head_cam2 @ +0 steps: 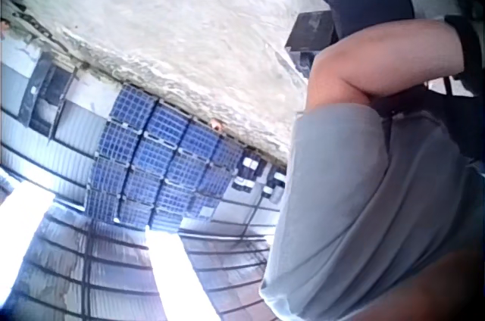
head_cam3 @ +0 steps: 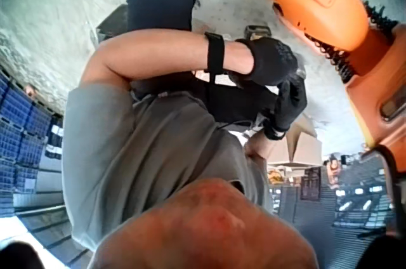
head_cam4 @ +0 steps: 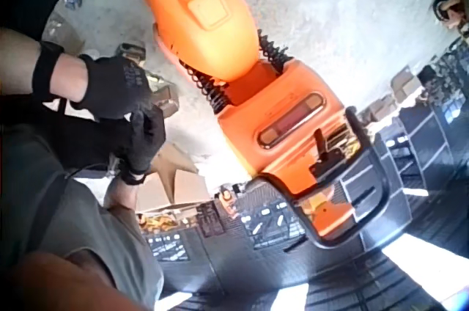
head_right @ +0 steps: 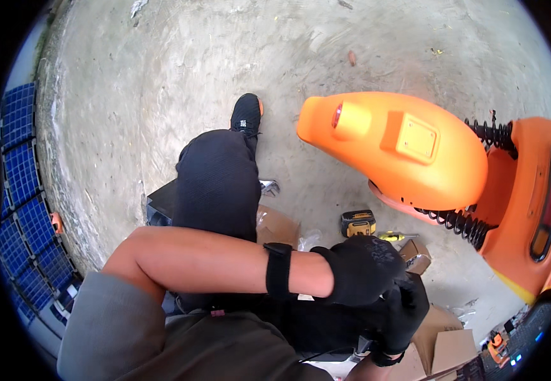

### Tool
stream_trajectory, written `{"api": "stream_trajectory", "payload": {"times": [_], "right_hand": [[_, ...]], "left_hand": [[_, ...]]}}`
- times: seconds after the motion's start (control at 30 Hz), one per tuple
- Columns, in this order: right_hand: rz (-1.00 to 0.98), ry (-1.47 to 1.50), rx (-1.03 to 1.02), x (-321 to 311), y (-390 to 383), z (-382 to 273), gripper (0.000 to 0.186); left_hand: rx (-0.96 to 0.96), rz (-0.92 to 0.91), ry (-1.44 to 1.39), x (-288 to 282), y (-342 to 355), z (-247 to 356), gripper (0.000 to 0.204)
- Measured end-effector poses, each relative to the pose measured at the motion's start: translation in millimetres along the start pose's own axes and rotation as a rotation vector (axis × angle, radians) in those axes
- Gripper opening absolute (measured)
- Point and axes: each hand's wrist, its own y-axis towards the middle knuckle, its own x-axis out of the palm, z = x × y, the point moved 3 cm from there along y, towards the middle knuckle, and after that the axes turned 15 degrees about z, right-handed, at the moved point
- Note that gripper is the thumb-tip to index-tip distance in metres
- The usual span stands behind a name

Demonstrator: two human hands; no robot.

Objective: The person uses an impact driver to tighten a bolt on a scooter, then picks up a yellow component and inserts it into a slot on the scooter's body.

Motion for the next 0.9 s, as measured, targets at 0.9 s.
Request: {"api": "stream_trajectory", "payload": {"times": [0.9], "right_hand": [[0.208, -0.380, 0.598, 68, 169, -139, 0.041]], "left_hand": [[-0.786, 0.447, -0.792, -169, -44, -99, 0.019]]}}
